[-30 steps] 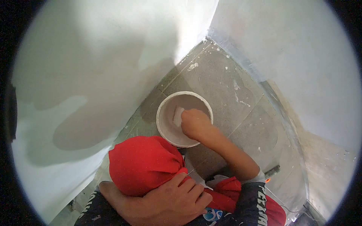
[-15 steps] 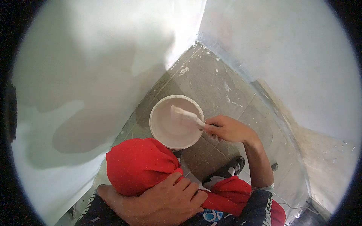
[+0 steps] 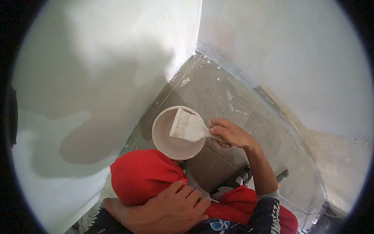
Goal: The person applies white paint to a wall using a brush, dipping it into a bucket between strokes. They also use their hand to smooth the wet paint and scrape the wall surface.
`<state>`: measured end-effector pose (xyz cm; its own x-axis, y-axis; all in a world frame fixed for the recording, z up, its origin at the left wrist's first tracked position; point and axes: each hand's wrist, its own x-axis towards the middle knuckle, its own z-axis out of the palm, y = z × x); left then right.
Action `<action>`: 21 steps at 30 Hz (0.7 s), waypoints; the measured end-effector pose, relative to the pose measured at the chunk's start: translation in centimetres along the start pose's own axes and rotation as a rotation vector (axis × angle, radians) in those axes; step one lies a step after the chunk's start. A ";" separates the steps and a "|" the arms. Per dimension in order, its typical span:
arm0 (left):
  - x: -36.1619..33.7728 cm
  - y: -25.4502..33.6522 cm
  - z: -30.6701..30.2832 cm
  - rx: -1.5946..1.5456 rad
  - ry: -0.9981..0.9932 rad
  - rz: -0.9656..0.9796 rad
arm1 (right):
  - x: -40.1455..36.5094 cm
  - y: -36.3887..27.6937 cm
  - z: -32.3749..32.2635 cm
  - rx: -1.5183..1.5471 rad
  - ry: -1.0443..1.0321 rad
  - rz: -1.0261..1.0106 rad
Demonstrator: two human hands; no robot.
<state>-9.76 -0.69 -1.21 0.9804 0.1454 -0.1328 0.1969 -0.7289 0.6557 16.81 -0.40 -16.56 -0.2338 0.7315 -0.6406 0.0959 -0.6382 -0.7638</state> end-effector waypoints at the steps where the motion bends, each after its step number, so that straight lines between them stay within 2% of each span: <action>1: 0.0 -0.1 0.1 -0.004 0.019 0.002 | 0.0 0.0 0.0 0.045 -0.016 -0.016; 6: 0.0 -0.2 0.1 0.005 -0.041 0.033 | -0.6 -0.4 -0.5 0.152 0.088 -0.124; 8: 0.3 -0.1 -0.2 -0.016 -0.077 0.029 | -1.2 -1.4 -1.1 0.170 0.170 -0.330; 9: 0.4 -0.2 -0.2 0.001 -0.069 0.038 | -1.4 -1.9 -1.3 0.174 0.192 -0.335; 11: 0.4 0.0 -0.2 0.029 -0.071 0.061 | -1.8 -2.5 -1.6 0.186 0.504 -0.477; 12: 0.3 0.0 -0.1 0.018 -0.019 0.068 | -1.4 -2.0 -1.8 0.192 0.525 -0.489; 13: 0.3 -0.1 -0.1 0.009 0.032 0.077 | -0.3 -0.6 -2.3 0.284 0.668 -0.486; 14: 0.4 -0.2 0.1 0.026 0.020 0.095 | 1.1 1.0 -2.9 0.380 0.809 -0.482; 15: 0.3 -0.4 0.3 0.021 0.002 0.085 | 2.8 3.1 -3.1 0.391 0.824 -0.495; 17: 0.2 -0.5 0.5 0.028 -0.021 0.084 | 6.9 8.0 -3.6 0.553 1.127 -0.409; 19: 0.1 -0.2 0.4 0.011 -0.135 0.002 | 9.5 11.5 -4.2 0.664 1.180 -0.360; 21: 0.0 -0.3 0.6 0.011 -0.145 0.009 | 10.9 13.7 -4.9 0.776 1.233 -0.306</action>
<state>-9.77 -0.90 -1.88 0.9714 0.0415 -0.2336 0.1877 -0.7368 0.6496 20.29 0.01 -34.38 0.8348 0.3420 -0.4315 -0.4236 -0.1016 -0.9001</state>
